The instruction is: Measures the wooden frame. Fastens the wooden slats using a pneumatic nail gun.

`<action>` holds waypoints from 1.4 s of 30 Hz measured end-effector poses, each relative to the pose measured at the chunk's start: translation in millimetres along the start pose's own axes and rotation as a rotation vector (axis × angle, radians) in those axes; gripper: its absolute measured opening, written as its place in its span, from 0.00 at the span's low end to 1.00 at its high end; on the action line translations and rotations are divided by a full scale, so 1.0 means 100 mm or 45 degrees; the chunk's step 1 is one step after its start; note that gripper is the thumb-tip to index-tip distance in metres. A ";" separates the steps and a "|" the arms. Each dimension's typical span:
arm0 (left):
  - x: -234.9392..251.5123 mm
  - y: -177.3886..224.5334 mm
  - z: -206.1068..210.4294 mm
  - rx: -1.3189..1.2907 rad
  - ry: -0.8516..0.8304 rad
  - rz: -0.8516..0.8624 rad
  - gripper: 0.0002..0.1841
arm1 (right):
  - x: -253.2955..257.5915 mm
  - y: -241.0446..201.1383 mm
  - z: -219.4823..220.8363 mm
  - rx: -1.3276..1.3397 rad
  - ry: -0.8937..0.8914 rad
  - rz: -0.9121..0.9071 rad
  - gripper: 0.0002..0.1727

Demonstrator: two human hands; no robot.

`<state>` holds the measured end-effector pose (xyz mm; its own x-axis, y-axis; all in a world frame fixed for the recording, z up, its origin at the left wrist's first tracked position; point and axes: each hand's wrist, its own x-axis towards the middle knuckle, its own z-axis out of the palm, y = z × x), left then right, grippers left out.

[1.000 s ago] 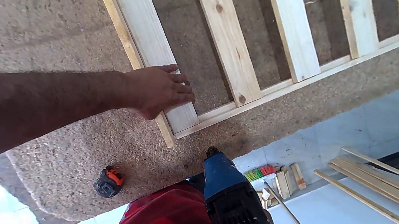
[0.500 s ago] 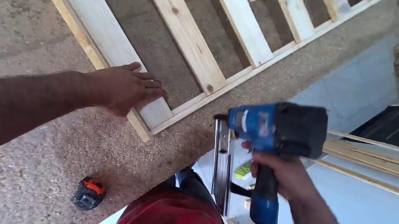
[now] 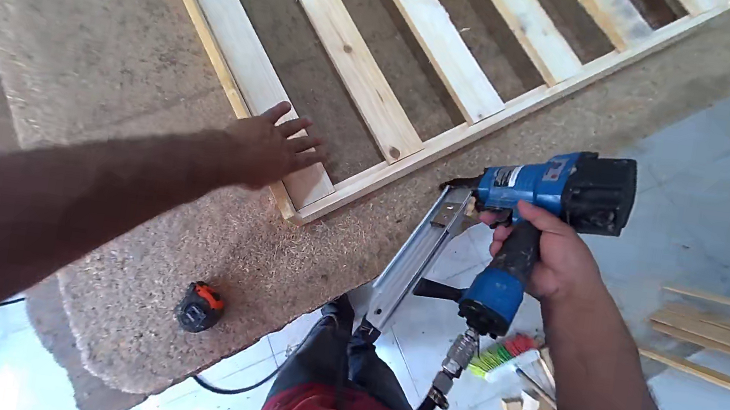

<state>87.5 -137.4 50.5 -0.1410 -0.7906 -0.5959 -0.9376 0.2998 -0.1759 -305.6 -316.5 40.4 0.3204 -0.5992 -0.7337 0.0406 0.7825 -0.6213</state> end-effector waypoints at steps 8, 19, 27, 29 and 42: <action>-1.13 2.05 -0.14 -1.942 0.001 -0.659 0.47 | -0.50 0.70 0.14 0.473 -0.061 -0.004 0.16; -1.50 2.49 -0.44 -3.174 0.688 -1.607 0.19 | -1.00 1.60 0.07 0.289 -0.177 0.371 0.24; -1.45 2.24 -0.67 -3.085 0.511 -1.544 0.19 | -0.77 1.77 -0.39 -1.811 -0.148 -1.468 0.41; -1.44 2.09 -0.77 -2.998 0.374 -1.413 0.19 | -0.53 1.67 -0.24 -1.802 -0.507 -1.437 0.35; -0.26 -0.32 -0.22 -0.426 0.029 -0.138 0.61 | -0.56 1.64 -0.13 -0.939 -0.672 -1.160 0.21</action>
<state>114.2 -138.4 88.9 -0.0385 -0.8210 -0.5697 -0.9992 0.0249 0.0316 -328.9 -156.6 -23.4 0.7947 -0.5936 0.1265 -0.0344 -0.2520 -0.9671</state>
